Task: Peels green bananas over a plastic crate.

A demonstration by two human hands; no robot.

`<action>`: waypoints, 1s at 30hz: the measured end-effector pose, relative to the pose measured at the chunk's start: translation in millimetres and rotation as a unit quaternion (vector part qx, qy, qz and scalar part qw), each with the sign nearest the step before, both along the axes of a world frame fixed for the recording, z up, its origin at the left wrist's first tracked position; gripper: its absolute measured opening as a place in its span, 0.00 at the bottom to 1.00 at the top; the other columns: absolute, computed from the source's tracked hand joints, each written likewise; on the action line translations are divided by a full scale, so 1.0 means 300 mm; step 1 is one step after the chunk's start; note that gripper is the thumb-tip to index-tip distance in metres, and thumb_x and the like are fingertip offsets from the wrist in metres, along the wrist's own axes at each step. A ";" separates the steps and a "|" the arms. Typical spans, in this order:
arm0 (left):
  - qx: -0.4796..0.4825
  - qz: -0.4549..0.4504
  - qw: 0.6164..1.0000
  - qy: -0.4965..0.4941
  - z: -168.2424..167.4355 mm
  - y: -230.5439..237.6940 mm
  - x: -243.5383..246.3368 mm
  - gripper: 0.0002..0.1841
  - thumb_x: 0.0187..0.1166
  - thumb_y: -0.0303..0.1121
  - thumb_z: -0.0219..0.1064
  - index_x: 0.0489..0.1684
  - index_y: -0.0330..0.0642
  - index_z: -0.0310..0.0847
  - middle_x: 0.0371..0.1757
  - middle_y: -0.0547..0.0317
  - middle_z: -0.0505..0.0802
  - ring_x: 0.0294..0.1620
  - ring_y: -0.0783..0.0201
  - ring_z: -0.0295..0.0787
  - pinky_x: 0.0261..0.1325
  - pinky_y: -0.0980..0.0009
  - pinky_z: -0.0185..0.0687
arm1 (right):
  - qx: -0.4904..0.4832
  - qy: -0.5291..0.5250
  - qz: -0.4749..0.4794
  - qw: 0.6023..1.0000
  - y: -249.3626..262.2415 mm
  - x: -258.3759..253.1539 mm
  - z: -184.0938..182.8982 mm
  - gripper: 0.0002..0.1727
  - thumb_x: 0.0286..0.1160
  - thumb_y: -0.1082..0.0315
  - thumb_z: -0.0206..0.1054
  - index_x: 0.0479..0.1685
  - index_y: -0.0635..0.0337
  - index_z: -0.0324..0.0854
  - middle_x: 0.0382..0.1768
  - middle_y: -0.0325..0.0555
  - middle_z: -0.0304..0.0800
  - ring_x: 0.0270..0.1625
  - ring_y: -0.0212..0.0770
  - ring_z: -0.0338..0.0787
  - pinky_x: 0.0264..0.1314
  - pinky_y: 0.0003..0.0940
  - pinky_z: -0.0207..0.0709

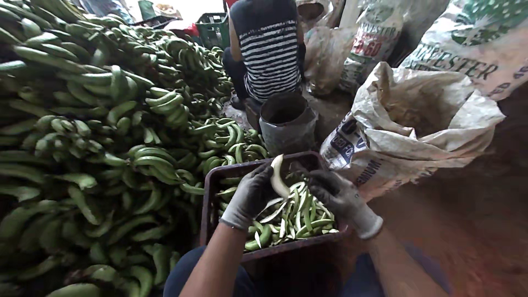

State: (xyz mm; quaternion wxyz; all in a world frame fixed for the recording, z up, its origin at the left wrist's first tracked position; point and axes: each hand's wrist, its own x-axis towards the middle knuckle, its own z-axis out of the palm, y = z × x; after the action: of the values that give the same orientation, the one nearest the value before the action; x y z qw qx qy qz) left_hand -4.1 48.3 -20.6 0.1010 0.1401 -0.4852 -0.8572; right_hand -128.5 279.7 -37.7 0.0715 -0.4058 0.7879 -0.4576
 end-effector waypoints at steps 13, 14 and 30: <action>-0.011 -0.086 0.996 -0.023 -0.011 0.034 0.009 0.21 0.93 0.35 0.51 0.81 0.42 0.73 0.57 0.42 0.91 0.47 0.56 0.92 0.51 0.59 0.91 | 0.064 0.038 -0.111 0.991 -0.068 -0.074 -0.067 0.30 0.80 0.33 0.61 0.76 0.34 0.82 0.67 0.48 0.88 0.67 0.48 0.87 0.71 0.58 0.80; -0.009 -0.078 0.997 -0.022 -0.006 0.032 0.011 0.21 0.93 0.34 0.51 0.81 0.41 0.73 0.56 0.42 0.91 0.46 0.56 0.93 0.50 0.59 0.92 | 0.071 0.033 -0.126 0.989 -0.063 -0.096 -0.070 0.31 0.80 0.33 0.59 0.77 0.35 0.81 0.67 0.49 0.87 0.67 0.50 0.87 0.71 0.60 0.79; -0.010 -0.047 0.999 0.018 -0.038 0.044 -0.027 0.21 0.90 0.37 0.54 0.77 0.40 0.74 0.53 0.44 0.91 0.49 0.55 0.91 0.54 0.56 0.90 | -0.005 0.217 -0.134 0.967 -0.096 0.100 -0.015 0.30 0.62 0.51 0.79 0.70 0.42 0.87 0.58 0.41 0.95 0.61 0.44 0.92 0.66 0.49 0.86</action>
State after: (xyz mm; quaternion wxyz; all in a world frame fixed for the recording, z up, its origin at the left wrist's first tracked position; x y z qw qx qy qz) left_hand -12.2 61.4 -32.0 0.0705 0.1005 -0.4976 -0.8587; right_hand -98.6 250.9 -42.1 -0.1655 -0.3866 0.8293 -0.3680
